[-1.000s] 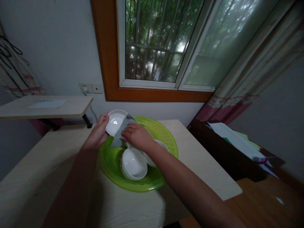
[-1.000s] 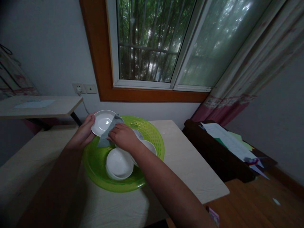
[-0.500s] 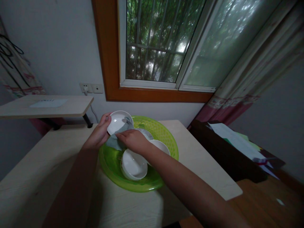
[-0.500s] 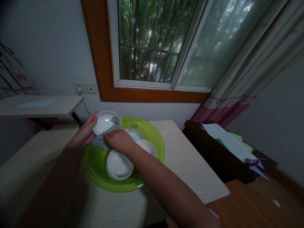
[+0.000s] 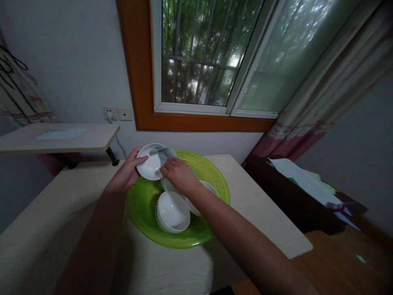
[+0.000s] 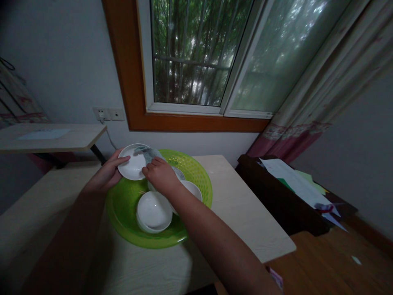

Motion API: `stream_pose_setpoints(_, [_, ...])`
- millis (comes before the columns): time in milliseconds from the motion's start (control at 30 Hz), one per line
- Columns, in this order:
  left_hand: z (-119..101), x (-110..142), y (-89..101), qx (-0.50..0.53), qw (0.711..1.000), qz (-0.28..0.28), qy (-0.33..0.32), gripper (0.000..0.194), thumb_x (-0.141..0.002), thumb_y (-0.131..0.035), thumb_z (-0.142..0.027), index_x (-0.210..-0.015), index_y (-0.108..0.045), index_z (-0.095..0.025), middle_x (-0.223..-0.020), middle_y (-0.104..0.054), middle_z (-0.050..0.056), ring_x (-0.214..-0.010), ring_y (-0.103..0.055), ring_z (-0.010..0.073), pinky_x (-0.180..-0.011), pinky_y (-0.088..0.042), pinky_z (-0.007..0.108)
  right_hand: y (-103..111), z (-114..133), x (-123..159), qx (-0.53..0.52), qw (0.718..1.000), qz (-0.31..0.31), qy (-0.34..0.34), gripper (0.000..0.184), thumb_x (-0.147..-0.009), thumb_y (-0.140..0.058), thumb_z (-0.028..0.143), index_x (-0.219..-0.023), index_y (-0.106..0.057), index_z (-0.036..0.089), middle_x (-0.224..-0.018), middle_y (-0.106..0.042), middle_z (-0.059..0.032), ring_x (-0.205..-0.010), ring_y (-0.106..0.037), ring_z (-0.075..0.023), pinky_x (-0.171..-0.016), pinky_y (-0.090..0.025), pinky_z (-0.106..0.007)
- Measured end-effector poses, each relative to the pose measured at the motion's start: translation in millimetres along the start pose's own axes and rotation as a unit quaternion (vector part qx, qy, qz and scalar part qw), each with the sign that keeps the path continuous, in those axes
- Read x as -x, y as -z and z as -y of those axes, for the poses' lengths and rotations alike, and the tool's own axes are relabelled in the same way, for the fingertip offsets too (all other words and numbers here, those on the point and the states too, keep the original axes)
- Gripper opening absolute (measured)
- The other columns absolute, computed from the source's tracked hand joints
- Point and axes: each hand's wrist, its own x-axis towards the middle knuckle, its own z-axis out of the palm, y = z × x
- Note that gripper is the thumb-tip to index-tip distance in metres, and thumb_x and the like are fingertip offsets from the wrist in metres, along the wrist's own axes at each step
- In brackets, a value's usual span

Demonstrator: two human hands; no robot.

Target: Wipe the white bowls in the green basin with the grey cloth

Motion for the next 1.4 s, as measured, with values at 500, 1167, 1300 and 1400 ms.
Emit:
stream_pose_setpoints(500, [3.0,-1.5,-1.7,-0.026,0.999,0.014,-0.03,0.047,-0.091,-0.071,-0.043,-0.133,-0.059,-0.025,-0.123,-0.068,0.007,-0.096,-0.066,0.017,-0.079,-0.052,0.025,-10.7,5.1,1.2,-0.049,0.999,0.014,-0.003,0.009,-0.096,-0.062,0.014,-0.097,-0.07,0.011,-0.098,-0.075,-0.0135,-0.1,-0.067,-0.0243,-0.111,-0.04,-0.041])
stream_pose_setpoints(1167, [7.2,-0.2,-1.8,-0.067,0.997,0.041,-0.019,0.051,-0.091,-0.068,-0.05,-0.135,-0.055,-0.027,-0.129,-0.064,0.007,-0.113,-0.063,0.0189,-0.093,-0.052,0.026,-29.3,36.6,-6.3,-0.14,0.989,-0.02,-0.036,0.083,-0.099,-0.051,0.062,-0.154,-0.037,0.001,-0.165,-0.028,-0.0279,-0.155,-0.028,-0.0369,-0.122,-0.033,-0.054])
stream_pose_setpoints(1300, [7.2,-2.4,-2.6,-0.068,0.997,0.028,-0.025,0.05,-0.09,-0.069,-0.05,-0.13,-0.057,-0.024,-0.127,-0.065,0.007,-0.105,-0.064,0.0179,-0.085,-0.052,0.025,-20.1,33.8,-7.6,-0.095,0.992,0.024,-0.083,0.086,-0.096,-0.061,0.056,-0.151,-0.04,-0.005,-0.163,-0.024,-0.0345,-0.147,-0.04,-0.0435,-0.113,-0.042,-0.054])
stream_pose_setpoints(1400, [7.0,-3.6,-2.3,-0.066,0.997,0.014,-0.032,0.049,-0.09,-0.069,-0.05,-0.13,-0.057,-0.024,-0.12,-0.066,0.007,-0.094,-0.063,0.0169,-0.076,-0.051,0.024,-12.2,33.1,-7.9,-0.068,0.993,0.043,-0.087,0.078,-0.096,-0.062,0.054,-0.144,-0.049,-0.006,-0.157,-0.037,-0.0364,-0.133,-0.056,-0.0405,-0.11,-0.045,-0.05])
